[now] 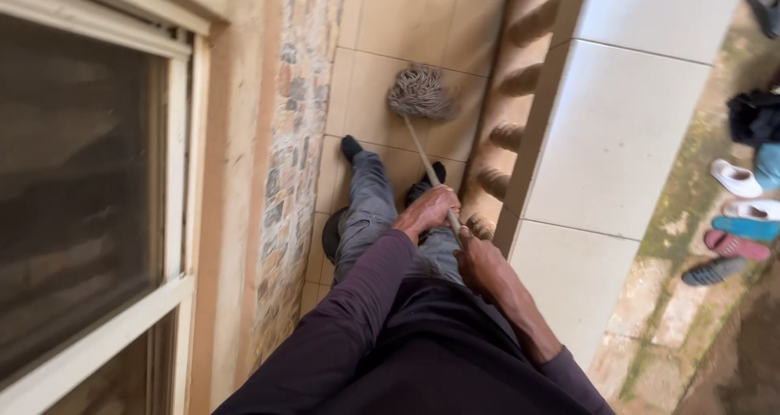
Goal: The person is mopping a tiled floor and wringing out the mop in a bucket of soapy water.
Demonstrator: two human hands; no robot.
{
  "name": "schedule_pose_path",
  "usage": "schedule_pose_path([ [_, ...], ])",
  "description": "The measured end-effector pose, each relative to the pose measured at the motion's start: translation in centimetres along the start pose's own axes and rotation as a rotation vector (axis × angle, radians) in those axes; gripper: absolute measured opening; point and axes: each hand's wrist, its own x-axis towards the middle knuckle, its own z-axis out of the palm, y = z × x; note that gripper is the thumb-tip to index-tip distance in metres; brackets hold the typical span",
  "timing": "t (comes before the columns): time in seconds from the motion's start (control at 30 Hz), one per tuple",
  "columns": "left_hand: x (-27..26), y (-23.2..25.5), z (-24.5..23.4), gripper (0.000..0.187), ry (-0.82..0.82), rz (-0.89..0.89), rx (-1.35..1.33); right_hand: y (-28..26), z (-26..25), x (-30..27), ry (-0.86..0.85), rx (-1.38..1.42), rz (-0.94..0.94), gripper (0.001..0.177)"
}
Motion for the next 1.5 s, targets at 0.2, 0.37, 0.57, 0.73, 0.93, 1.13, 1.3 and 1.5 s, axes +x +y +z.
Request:
schedule_pose_path([
  [0.2, -6.3, -9.9, -1.1, 0.013, -0.121, -0.281, 0.272, 0.7, 6.4, 9.3, 0.087, -0.092, -0.447, 0.041],
  [0.37, -0.3, -5.0, 0.3, 0.014, -0.197, -0.251, 0.280, 9.7, 3.6, 11.7, 0.055, 0.039, -0.412, 0.045],
  [0.57, 4.3, 6.2, 4.6, 0.020, -0.289, -0.222, 0.103, 10.2, -1.3, -1.1, -0.018, 0.064, 0.088, 0.055],
  [0.73, 4.0, 6.8, 5.5, 0.027, -0.228, -0.132, -0.049, 5.4, -1.0, -4.2, 0.005, -0.039, 0.188, 0.053],
  [0.93, 2.0, 6.7, -1.9, 0.023, -0.225, -0.136, -0.044, 0.8, -3.4, -3.2, -0.094, 0.022, 0.204, 0.040],
  [1.13, -3.1, -1.5, -3.3, 0.020, -0.186, -0.188, 0.083, -3.5, -3.1, 2.1, -0.229, -0.044, 0.002, 0.050],
  [1.3, -5.1, -4.8, -4.0, 0.017, -0.138, -0.370, -0.001, -3.1, -2.5, 5.5, -0.268, 0.032, -0.144, 0.044],
  [1.5, 1.6, 0.9, 4.4, 0.020, -0.239, -0.136, -0.115, 4.8, -4.4, -1.2, -0.173, 0.170, 0.183, 0.057],
])
